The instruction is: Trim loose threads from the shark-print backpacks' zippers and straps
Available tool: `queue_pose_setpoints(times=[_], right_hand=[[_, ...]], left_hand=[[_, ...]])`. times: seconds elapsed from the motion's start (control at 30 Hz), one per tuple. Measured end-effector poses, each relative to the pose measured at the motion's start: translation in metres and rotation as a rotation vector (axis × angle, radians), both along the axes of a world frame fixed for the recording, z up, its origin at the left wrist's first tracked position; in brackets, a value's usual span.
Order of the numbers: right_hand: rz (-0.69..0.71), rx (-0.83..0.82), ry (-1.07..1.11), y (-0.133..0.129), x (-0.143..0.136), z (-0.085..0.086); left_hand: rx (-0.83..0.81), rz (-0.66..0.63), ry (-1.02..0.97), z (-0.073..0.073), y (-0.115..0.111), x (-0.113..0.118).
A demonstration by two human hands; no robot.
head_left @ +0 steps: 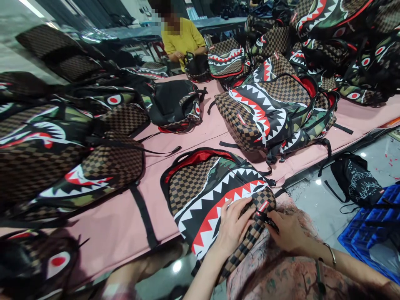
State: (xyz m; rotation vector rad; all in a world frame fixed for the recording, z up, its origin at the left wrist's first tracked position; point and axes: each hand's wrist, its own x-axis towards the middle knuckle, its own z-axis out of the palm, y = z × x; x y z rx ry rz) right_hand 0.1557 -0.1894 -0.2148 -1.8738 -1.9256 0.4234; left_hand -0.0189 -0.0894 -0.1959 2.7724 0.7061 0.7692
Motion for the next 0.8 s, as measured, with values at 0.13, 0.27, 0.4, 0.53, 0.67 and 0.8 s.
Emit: queue_pose_setpoints(times=[0.13,0.27,0.4,0.53,0.67,0.8], right_hand=[[-0.002,-0.023,-0.05,-0.001,0.001,0.004],[0.01,-0.031,-0.082,0.002,-0.003,0.005],[0.058,-0.035,-0.001,0.005,0.002,0.0],[0.072,0.053,0.269,0.014,0.033,-0.007],[0.076,0.206,0.339,0.034,0.079,-0.014],[0.205,0.145,0.225,0.046,0.102,-0.011]], left_hand=[[0.054,0.008,-0.044,-0.002,-0.004,0.005],[0.08,-0.013,-0.097,-0.002,-0.009,0.014],[0.099,0.02,-0.162,-0.002,-0.007,0.012],[0.001,0.183,-0.187,-0.005,0.004,-0.005],[-0.115,0.506,-0.18,-0.004,0.01,-0.019],[-0.279,0.569,-0.127,-0.002,-0.002,-0.018]])
